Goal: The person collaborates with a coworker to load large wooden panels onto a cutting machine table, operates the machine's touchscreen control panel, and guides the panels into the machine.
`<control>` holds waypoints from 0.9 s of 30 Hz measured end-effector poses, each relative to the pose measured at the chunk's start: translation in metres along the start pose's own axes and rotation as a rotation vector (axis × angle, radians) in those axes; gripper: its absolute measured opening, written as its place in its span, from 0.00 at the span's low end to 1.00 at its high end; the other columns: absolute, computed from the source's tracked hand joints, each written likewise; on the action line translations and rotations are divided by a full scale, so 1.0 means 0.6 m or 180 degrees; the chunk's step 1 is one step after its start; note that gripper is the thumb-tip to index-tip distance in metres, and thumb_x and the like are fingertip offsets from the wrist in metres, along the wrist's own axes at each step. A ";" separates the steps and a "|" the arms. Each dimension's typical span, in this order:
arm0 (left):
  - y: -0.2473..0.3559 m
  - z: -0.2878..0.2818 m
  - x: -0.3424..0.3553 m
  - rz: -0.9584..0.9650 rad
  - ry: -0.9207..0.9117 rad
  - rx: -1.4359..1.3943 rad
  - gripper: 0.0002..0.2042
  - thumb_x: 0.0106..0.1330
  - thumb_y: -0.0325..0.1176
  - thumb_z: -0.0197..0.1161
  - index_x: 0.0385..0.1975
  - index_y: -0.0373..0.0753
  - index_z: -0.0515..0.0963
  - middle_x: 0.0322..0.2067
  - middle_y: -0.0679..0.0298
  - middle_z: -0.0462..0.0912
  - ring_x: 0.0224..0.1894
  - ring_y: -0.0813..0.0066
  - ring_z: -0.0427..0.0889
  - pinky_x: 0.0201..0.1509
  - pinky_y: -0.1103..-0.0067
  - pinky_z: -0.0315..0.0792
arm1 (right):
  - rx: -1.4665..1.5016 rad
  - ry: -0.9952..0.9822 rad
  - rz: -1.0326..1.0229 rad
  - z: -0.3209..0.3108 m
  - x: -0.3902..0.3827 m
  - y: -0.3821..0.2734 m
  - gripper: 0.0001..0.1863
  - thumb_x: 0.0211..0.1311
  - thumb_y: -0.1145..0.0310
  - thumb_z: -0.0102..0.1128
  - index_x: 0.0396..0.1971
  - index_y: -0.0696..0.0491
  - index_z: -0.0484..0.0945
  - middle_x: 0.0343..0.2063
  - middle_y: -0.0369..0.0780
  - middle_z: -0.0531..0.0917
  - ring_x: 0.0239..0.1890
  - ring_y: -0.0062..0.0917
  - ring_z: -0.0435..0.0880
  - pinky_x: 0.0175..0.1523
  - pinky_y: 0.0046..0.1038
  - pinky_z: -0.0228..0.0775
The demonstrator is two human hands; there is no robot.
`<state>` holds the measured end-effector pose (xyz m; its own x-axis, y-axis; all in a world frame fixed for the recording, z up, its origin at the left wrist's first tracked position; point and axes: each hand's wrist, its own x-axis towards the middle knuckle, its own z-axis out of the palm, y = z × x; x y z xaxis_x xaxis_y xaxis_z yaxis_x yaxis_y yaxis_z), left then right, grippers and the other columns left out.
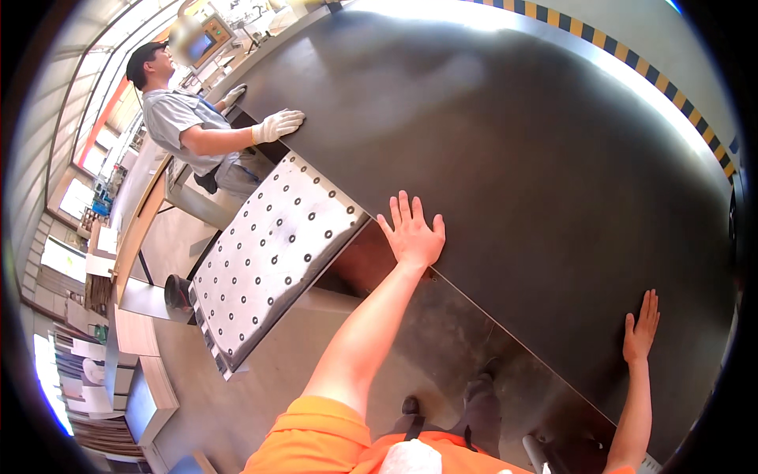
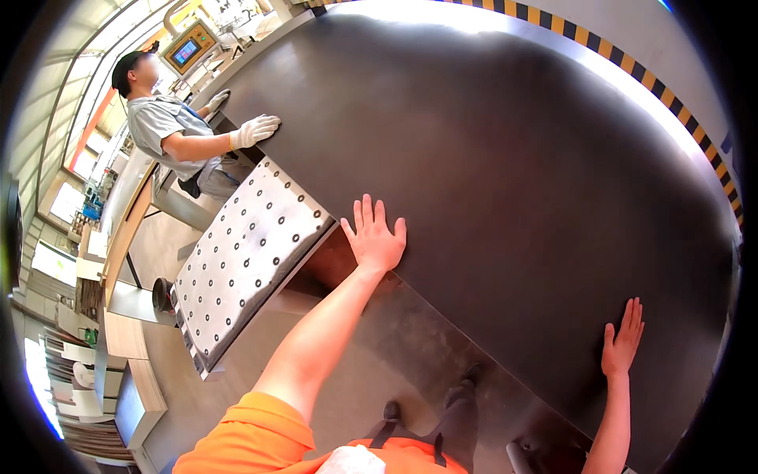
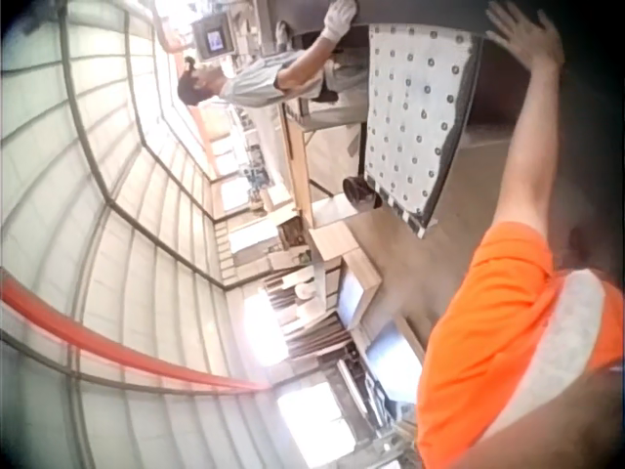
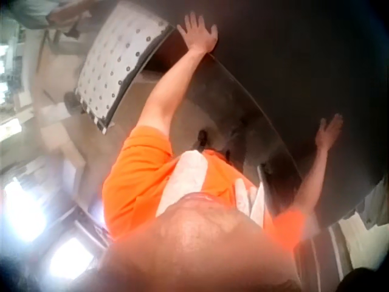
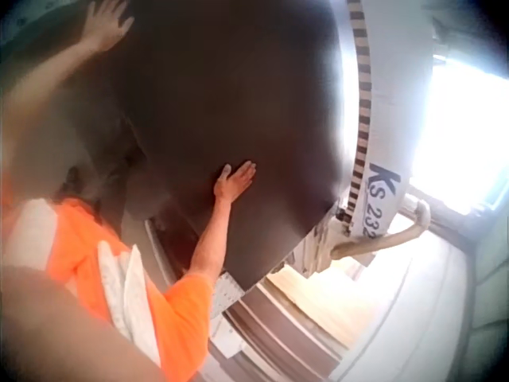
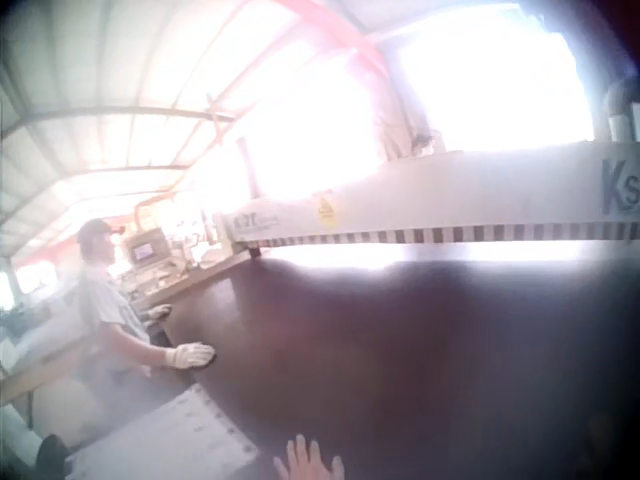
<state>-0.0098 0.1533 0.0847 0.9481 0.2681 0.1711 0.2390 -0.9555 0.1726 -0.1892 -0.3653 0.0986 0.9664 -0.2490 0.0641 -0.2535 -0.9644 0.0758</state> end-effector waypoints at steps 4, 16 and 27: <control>0.070 0.022 0.065 0.0005 0.0072 0.0007 0.32 0.67 0.54 0.47 0.67 0.40 0.62 0.72 0.59 0.51 0.75 0.63 0.43 0.74 0.53 0.34 | 0.0156 0.0176 -0.0140 0.012 0.090 0.031 0.33 0.72 0.53 0.37 0.72 0.50 0.47 0.73 0.40 0.48 0.75 0.33 0.44 0.75 0.43 0.34; 0.220 0.076 0.201 -0.0008 0.0163 -0.0175 0.32 0.65 0.53 0.50 0.65 0.39 0.64 0.71 0.59 0.54 0.75 0.62 0.45 0.74 0.53 0.35 | 0.0233 0.0117 -0.0077 0.039 0.293 0.099 0.33 0.70 0.56 0.40 0.72 0.51 0.49 0.73 0.40 0.50 0.75 0.35 0.45 0.75 0.43 0.35; 0.310 0.099 0.282 -0.0053 0.0294 -0.0411 0.33 0.63 0.52 0.52 0.64 0.36 0.65 0.70 0.58 0.55 0.74 0.61 0.46 0.74 0.53 0.34 | 0.0201 0.0191 -0.0130 0.061 0.411 0.144 0.33 0.72 0.54 0.38 0.72 0.51 0.49 0.73 0.39 0.50 0.75 0.34 0.46 0.75 0.43 0.36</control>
<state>0.2074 0.0134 0.0879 0.9194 0.2998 0.2547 0.2201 -0.9287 0.2984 0.0290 -0.5134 0.0842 0.9711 -0.2054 0.1218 -0.2090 -0.9778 0.0167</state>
